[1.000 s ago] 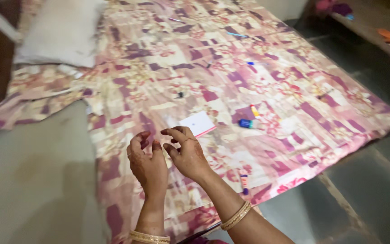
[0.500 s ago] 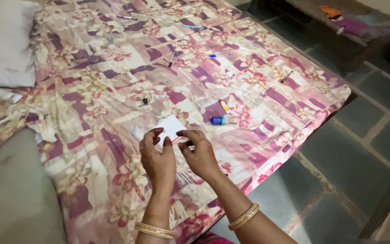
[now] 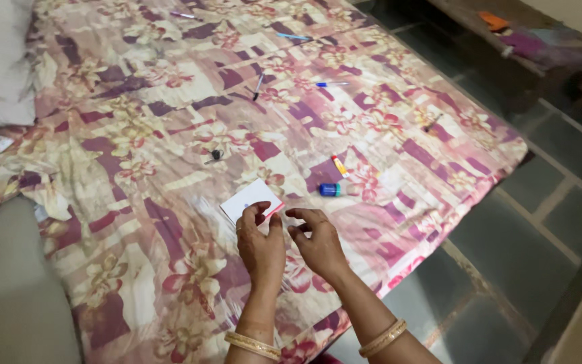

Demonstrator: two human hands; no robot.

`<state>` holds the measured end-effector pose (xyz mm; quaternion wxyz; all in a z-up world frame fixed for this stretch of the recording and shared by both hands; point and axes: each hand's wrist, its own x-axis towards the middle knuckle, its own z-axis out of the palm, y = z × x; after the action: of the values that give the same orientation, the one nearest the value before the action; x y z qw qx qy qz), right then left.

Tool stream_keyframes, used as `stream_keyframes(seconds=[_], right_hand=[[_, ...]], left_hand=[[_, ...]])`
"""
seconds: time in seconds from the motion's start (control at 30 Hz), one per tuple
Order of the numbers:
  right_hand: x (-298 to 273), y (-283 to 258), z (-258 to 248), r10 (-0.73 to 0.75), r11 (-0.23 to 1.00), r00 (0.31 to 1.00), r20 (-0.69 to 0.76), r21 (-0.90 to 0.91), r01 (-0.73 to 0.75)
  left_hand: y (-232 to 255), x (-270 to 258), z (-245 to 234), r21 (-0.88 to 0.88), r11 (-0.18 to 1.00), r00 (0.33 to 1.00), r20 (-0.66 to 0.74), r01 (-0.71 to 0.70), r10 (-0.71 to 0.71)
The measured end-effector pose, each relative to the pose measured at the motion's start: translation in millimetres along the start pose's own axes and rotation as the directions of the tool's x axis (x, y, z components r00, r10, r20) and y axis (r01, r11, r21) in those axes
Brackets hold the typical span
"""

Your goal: The person picks up various small items from a bed, including a small bottle, a notepad, and pens, and places them onto a bedside table. The person also briefly walks into an adjacent room to place an item on a sofa before returning to the bedroom to continue organizing.

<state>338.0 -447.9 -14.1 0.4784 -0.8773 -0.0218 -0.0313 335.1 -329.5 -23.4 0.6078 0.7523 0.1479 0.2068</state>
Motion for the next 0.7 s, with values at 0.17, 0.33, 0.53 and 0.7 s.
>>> stream_keyframes(seconds=[0.17,0.33,0.53,0.7], right_hand=[[49,24,21,0.055,0.998,0.993,0.106,0.021,-0.058],[92,40,39,0.023,0.994,0.976,0.216,0.099,-0.045],[140,51,72,0.171,0.930,0.936,0.307,0.263,-0.257],[165,51,94,0.205,0.909,0.910,0.361,0.275,-0.314]], left_hand=[[-14,30,11,0.061,0.993,0.994,-0.053,0.103,-0.100],[-42,63,31,0.190,0.968,0.983,-0.119,0.161,-0.140],[-66,88,37,0.238,0.918,0.948,-0.116,0.316,-0.297],[-84,114,31,0.292,0.859,0.907,-0.148,0.421,-0.394]])
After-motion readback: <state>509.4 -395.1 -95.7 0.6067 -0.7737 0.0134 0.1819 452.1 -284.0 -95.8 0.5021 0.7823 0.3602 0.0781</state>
